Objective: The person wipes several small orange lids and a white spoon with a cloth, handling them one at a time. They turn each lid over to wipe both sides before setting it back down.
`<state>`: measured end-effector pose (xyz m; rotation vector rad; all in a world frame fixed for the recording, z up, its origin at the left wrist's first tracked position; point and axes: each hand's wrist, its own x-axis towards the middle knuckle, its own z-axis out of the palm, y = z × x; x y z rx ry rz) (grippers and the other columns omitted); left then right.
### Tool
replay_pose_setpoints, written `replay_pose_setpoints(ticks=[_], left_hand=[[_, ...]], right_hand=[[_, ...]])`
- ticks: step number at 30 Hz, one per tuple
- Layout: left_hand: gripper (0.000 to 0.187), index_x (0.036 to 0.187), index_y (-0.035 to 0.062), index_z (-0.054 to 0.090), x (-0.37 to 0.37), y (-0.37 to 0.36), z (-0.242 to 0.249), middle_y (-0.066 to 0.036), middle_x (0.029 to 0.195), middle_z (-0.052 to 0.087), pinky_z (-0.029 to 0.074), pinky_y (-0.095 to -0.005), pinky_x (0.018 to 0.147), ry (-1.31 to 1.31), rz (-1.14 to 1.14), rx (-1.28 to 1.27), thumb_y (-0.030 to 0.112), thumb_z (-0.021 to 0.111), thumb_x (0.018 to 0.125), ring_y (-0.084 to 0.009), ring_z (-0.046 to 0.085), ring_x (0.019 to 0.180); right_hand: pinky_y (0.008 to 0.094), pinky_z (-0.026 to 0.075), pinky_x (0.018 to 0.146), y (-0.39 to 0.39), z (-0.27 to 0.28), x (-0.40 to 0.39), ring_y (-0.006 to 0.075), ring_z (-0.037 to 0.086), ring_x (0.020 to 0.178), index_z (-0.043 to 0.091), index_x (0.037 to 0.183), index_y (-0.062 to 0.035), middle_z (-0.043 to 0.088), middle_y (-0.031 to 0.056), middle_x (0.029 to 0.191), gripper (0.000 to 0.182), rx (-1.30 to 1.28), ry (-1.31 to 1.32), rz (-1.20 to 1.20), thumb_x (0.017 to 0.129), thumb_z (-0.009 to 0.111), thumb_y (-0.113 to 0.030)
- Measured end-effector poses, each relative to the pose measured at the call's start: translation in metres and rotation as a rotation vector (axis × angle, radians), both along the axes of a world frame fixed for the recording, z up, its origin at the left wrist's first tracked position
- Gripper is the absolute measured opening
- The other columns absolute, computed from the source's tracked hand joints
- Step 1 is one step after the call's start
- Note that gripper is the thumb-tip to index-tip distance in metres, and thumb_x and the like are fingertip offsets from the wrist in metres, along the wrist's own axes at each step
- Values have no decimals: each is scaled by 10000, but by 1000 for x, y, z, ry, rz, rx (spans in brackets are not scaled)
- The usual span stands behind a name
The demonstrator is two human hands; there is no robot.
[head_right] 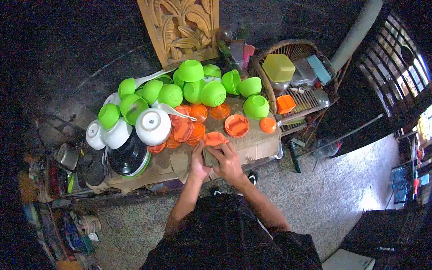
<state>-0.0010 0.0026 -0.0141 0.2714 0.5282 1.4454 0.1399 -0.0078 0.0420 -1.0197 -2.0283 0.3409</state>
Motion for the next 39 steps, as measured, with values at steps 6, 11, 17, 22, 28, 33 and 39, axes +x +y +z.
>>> replay_pose_setpoints(ticks=[6,11,17,22,28,33,39], left_hand=[[433,1362,41,587,4,3,9,-105,1295,690,581,-442,980,63,5,45,382,537,1100,-252,684,1172],[481,1435,45,530,3,0,19,-119,1398,643,561,-494,1033,26,-43,14,384,548,1094,-273,649,1262],[470,1410,58,561,-2,-1,13,-120,1411,635,451,-541,1169,-17,-73,42,390,580,1078,-290,597,1335],[497,1425,40,539,1,6,-3,-126,1411,634,453,-494,1161,24,-26,111,402,566,1086,-289,591,1344],[511,1490,105,509,1,5,-1,-96,1414,630,499,-460,1080,104,-111,-25,429,549,1097,-248,603,1306],[581,1563,94,456,-2,2,19,-118,1435,624,517,-431,1064,-69,-110,7,447,519,1106,-247,626,1266],[572,1553,50,464,4,5,3,-150,1409,635,529,-417,1069,126,-20,92,430,467,1126,-256,663,1213]], right_hand=[[435,557,857,-1,2,32,320,621,984,761,1242,-115,651,91,1086,699,31,-62,22,552,800,-7],[437,561,840,11,11,33,333,626,985,754,1241,-124,655,93,1093,710,19,-36,-104,547,818,12],[426,533,838,38,2,22,356,622,973,770,1161,-73,651,128,1043,466,9,206,-368,702,833,-22],[401,541,772,29,20,21,293,691,867,767,1114,-24,726,149,952,317,-460,419,-165,872,862,-204],[372,557,825,18,37,27,245,704,922,796,1104,-51,746,105,1014,312,-326,222,32,809,871,-121],[467,545,961,7,28,24,348,637,1098,793,1135,-127,680,77,1057,491,-30,-76,77,654,804,-32],[476,536,1029,-2,19,12,357,625,1130,735,1247,-130,649,101,1130,583,14,-244,118,676,790,-24]])
